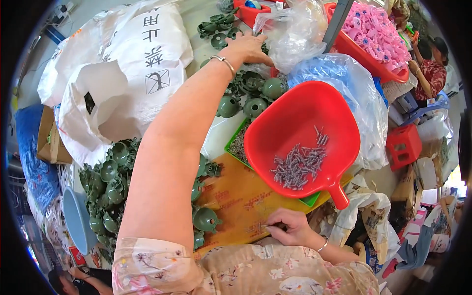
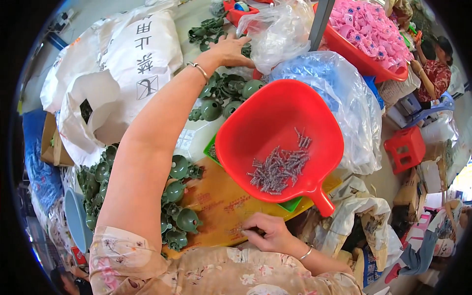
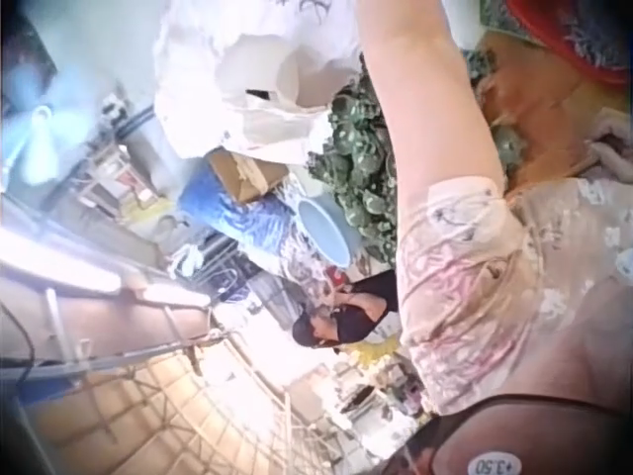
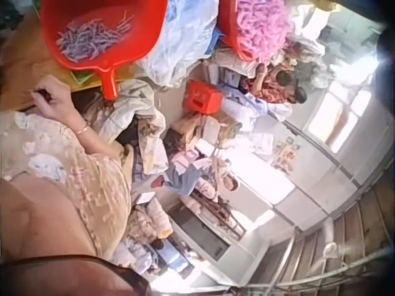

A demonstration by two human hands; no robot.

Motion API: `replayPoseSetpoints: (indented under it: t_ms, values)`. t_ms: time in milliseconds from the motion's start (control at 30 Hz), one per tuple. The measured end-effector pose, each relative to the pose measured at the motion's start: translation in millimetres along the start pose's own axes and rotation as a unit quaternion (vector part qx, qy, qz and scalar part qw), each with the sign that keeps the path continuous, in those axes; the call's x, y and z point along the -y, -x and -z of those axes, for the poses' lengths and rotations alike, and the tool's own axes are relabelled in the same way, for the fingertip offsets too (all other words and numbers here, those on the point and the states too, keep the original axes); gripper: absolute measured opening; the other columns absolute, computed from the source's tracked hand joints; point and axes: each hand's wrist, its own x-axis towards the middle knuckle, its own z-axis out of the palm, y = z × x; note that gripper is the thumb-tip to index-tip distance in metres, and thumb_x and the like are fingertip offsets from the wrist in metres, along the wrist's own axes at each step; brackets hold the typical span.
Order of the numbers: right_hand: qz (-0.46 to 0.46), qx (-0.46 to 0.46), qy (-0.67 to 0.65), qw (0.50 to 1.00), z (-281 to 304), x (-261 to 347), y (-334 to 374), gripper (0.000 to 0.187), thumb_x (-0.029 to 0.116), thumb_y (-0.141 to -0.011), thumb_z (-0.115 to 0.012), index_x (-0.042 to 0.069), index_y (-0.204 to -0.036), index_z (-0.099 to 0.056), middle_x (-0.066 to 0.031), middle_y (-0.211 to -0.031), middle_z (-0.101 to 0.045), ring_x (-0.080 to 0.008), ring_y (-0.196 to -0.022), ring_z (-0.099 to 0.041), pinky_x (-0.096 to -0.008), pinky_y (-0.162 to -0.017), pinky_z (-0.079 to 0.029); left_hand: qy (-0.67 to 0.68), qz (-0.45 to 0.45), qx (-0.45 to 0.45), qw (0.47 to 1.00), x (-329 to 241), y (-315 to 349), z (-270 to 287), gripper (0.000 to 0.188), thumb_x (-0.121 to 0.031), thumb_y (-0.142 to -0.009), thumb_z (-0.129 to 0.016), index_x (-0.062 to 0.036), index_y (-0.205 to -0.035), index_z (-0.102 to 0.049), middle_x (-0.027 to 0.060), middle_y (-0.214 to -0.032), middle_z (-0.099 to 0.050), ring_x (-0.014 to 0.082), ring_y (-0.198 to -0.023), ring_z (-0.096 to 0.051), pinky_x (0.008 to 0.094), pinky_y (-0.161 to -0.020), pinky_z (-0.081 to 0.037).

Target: Assembling small green plastic components by inserting metal pins.

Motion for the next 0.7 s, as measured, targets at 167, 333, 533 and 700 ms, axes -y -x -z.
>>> replayPoseSetpoints:
  t_ms: [167,333,533,700]
  values:
    - [0.024,-0.002,0.008,1.0,-1,-5,1,0.014,-0.001,-0.076,-0.071,0.001,-0.086,-0.062,-0.008,-0.08,-0.063,-0.0181,-0.066,-0.06,-0.0267,-0.057,-0.047,0.049,-0.07,-0.029,0.996,30,-16,-13,0.076,-0.046,-0.067,-0.071,-0.0172,-0.134,-0.048,0.0159,-0.121,-0.059,0.0322,-0.113,-0.056,0.0402,-0.094,-0.046]
    - [0.012,-0.035,0.009,0.999,-1,-5,2,0.015,-0.003,-0.075,-0.071,0.001,-0.086,-0.061,-0.0081,-0.078,-0.062,-0.017,-0.064,-0.059,-0.0264,-0.054,-0.046,0.083,-0.167,-0.05,0.981,50,20,-12,0.081,0.003,-0.07,-0.056,-0.0216,-0.143,-0.032,0.0202,-0.113,-0.061,0.0366,-0.105,-0.058,0.0441,-0.084,-0.048]
    - [-0.002,-0.043,0.024,0.999,-4,-2,1,0.015,-0.003,-0.075,-0.07,0.001,-0.085,-0.061,-0.009,-0.076,-0.062,-0.016,-0.063,-0.059,-0.0249,-0.054,-0.045,0.048,-0.165,-0.096,0.98,81,98,8,0.093,0.006,-0.07,-0.053,-0.0234,-0.149,-0.014,0.0229,-0.078,-0.062,0.042,-0.075,-0.06,0.0508,-0.064,-0.045]
    - [-0.009,-0.044,0.042,0.998,-5,0,-2,0.015,-0.004,-0.075,-0.07,0.001,-0.085,-0.06,-0.0091,-0.076,-0.062,-0.0158,-0.063,-0.058,-0.0246,-0.054,-0.045,-0.098,-0.15,0.04,0.983,77,149,26,0.069,-0.001,-0.067,-0.064,-0.019,-0.131,-0.048,0.0163,-0.094,-0.06,0.0366,-0.095,-0.057,0.0465,-0.077,-0.047]
